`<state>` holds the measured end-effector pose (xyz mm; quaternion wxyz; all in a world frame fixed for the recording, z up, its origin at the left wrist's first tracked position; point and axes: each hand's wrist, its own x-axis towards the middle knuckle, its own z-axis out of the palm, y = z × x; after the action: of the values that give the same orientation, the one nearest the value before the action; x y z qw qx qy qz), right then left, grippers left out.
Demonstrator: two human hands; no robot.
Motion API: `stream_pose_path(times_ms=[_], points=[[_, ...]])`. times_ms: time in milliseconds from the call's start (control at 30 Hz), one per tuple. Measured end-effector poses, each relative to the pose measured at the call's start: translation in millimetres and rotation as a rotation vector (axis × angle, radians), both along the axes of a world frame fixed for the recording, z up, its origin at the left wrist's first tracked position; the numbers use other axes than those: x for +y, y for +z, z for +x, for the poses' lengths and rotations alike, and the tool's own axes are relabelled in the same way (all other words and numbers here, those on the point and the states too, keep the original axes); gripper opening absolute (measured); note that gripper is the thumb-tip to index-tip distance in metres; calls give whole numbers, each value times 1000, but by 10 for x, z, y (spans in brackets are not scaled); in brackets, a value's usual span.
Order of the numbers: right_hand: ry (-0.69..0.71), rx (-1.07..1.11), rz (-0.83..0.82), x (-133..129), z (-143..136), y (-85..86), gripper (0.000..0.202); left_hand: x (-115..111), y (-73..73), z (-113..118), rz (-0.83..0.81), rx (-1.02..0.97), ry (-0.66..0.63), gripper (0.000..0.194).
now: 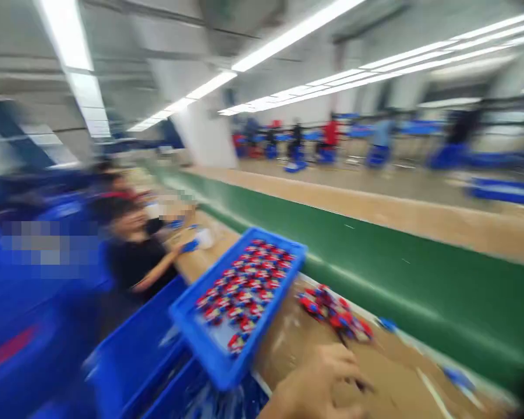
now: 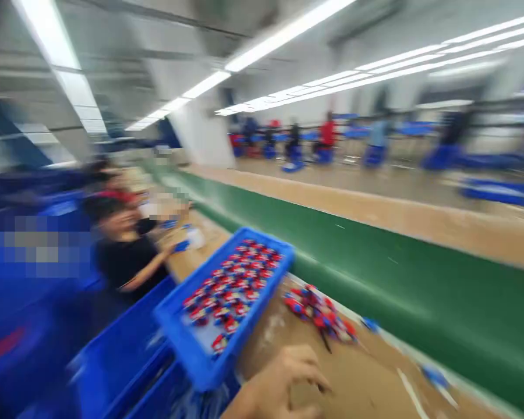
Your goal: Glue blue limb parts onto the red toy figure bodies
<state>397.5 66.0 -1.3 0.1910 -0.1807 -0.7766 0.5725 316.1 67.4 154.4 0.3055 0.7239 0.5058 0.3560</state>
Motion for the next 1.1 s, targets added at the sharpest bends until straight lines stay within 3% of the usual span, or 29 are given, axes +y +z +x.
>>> stream_pose_path(times_ms=[100,200,267,333,400,500,633,800,967,1100], points=[[-533,-19,-21,-268,760,-126,29,81,-315,293,-146,-103,-94,59],[-1096,-115,1,-539,1544,-292,30,695,-745,658,-243,12,-320,71],[-1472,-208,38,-711,2048,-463,40,1204,-1074,1129,-214,104,-495,97],[-1835,-368,106,-831,2482,-713,66,1588,-1381,1663,-151,262,-657,125],[-2057,-518,168,-820,2817,-1038,91,1838,-1663,2114,-126,429,-754,142],[-2088,-569,184,-587,3124,-1530,111,2047,-2059,2508,-181,548,-794,155],[-2010,-553,145,-295,3313,-1919,121,2180,-2453,2569,-229,579,-869,158],[-2041,-585,110,-205,3518,-2058,124,2308,-2699,2483,-216,694,-856,156],[-2012,-593,135,-166,3756,-2073,131,2275,-2864,2737,-131,788,-779,130],[-1934,-538,154,-178,3915,-2052,130,2243,-2896,2919,-102,808,-819,131]])
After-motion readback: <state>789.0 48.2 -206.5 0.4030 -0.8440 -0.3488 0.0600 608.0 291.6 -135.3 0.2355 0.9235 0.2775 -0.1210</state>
